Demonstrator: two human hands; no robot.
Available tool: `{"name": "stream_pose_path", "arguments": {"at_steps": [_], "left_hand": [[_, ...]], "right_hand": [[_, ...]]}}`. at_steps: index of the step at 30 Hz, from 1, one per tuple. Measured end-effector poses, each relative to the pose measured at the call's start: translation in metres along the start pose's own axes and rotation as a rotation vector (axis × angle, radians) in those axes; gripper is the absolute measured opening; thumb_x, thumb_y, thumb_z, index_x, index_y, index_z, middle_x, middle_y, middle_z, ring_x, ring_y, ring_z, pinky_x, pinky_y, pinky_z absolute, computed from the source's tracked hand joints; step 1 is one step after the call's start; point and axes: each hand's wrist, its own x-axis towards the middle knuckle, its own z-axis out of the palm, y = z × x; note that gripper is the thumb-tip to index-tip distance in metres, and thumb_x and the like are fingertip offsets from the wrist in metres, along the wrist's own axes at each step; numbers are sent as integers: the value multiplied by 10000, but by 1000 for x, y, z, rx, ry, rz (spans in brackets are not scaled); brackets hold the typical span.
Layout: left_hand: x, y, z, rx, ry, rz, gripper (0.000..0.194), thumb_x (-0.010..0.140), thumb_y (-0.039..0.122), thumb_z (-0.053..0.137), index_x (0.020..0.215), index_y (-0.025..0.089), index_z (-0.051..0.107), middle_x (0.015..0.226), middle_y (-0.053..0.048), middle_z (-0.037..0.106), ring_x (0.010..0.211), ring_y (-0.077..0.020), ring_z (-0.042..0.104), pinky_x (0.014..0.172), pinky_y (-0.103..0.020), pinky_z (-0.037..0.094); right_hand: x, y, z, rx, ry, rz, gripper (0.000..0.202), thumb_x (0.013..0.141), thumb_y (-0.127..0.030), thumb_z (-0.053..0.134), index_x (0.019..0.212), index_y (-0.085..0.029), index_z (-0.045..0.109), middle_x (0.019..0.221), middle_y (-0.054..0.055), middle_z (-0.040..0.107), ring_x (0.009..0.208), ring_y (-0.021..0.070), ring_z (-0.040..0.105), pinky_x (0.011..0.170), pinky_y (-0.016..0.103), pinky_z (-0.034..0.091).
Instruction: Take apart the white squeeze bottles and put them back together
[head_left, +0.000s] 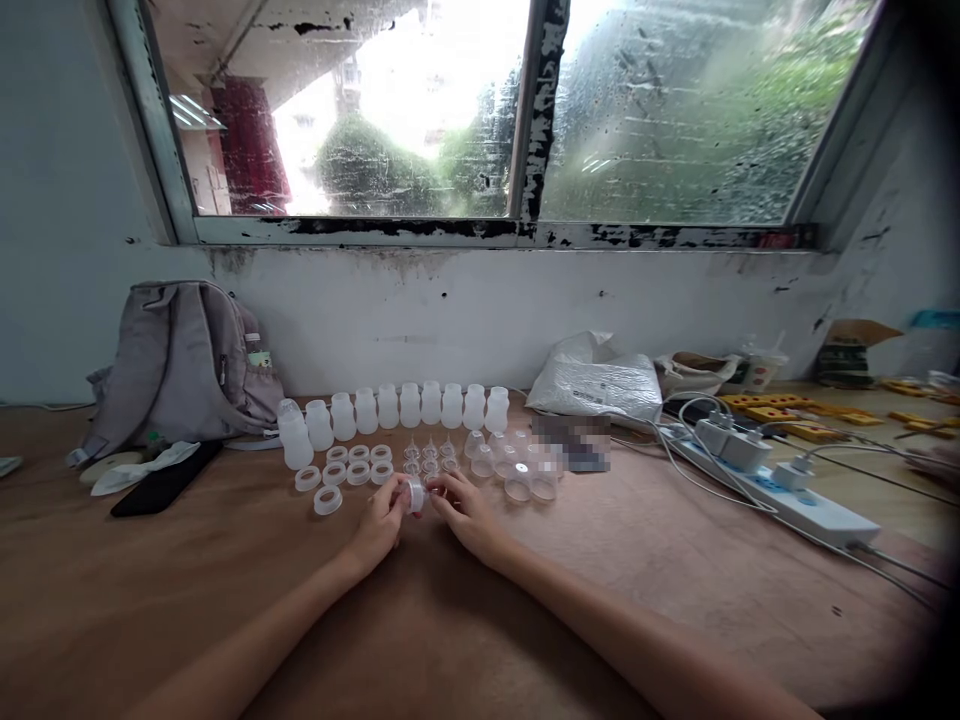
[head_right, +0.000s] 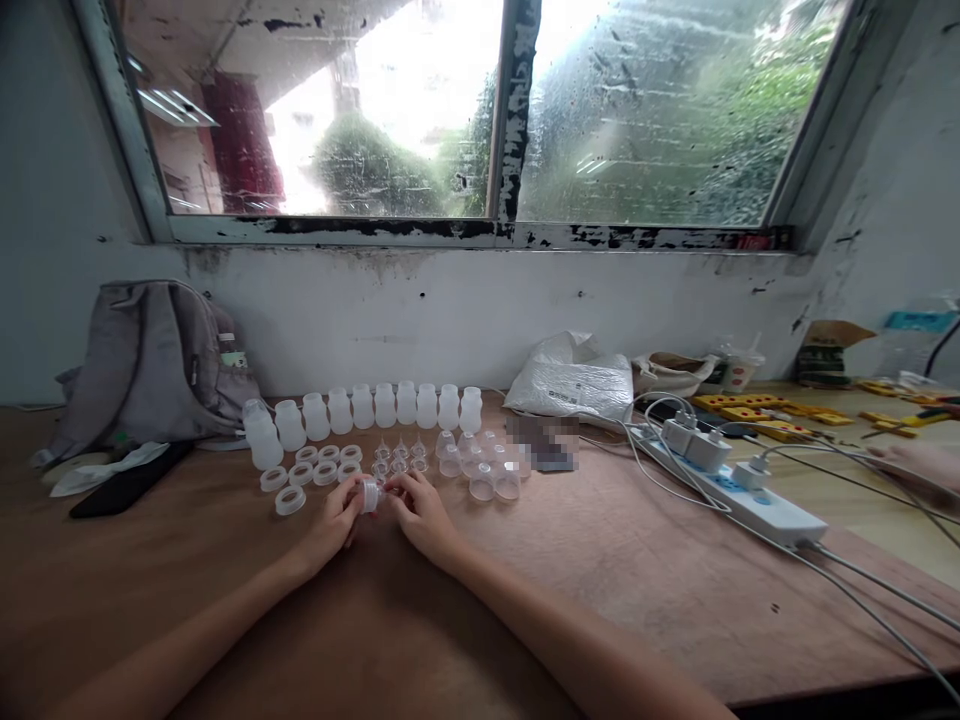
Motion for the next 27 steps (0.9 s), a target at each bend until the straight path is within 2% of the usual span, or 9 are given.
{"name": "stream_pose_path", "arguments": {"at_steps": [3,6,9,11,16,20,23,25,27], "left_hand": [[1,-1,-1,-162,-43,-85,397,823,486,267,983,168,444,678,7,532,308,-36,340,297,-156,196],[-2,4,-2,-189,-67,-99,457,812,541,234,975,169,443,682,5,514,327,-35,355,311,-153,200],[-4,9,-2,-80,-76,-51,410,792,539,317,900,167,452,655,30,478,342,-30,325,332,-162,235],[-4,13,-4,12,-60,-29,379,804,515,304,822,167,455,622,40,454,388,-48,349,377,-174,285],[-5,25,-14,249,-17,69,332,823,451,295,723,180,459,601,34,476,589,-113,461,580,-222,368],[-6,33,-18,286,-44,116,312,818,444,323,790,186,496,609,30,510,576,-116,487,574,-221,375],[4,35,-27,245,-95,111,366,813,466,317,941,182,510,713,0,566,495,-103,498,508,-217,389],[20,34,-42,255,-5,76,413,813,475,300,1055,187,472,863,-37,587,454,-94,507,475,-221,396],[40,31,-63,431,234,-13,426,805,460,326,1114,189,438,888,-52,601,449,-109,521,496,-241,411]], "right_hand": [[-3,-2,2,-64,29,-69,115,787,-195,441,768,-179,554,786,21,449,675,119,450,637,239,389],[-5,-3,4,-118,39,-117,106,797,-199,432,779,-181,534,813,28,443,679,121,442,634,241,380],[-7,-2,5,-146,-23,-172,100,805,-208,425,772,-185,516,755,16,454,640,117,427,599,233,361],[-7,-1,6,-146,-51,-207,112,816,-219,416,752,-182,501,702,6,458,616,116,419,578,228,346],[-9,-3,9,-120,-16,-233,144,835,-248,398,739,-176,479,692,9,465,619,116,423,570,223,338],[-7,-6,5,-119,-4,-226,144,832,-259,407,747,-177,488,689,11,470,604,114,420,558,222,337],[-4,0,-2,-117,44,-200,145,827,-260,408,740,-177,489,688,12,478,601,113,426,559,224,340],[-1,9,-9,-135,102,-165,159,824,-267,409,718,-174,481,672,10,476,593,113,426,553,224,338],[3,18,-15,-162,157,-125,181,822,-286,408,693,-173,467,645,3,464,579,114,421,542,223,331]]}}
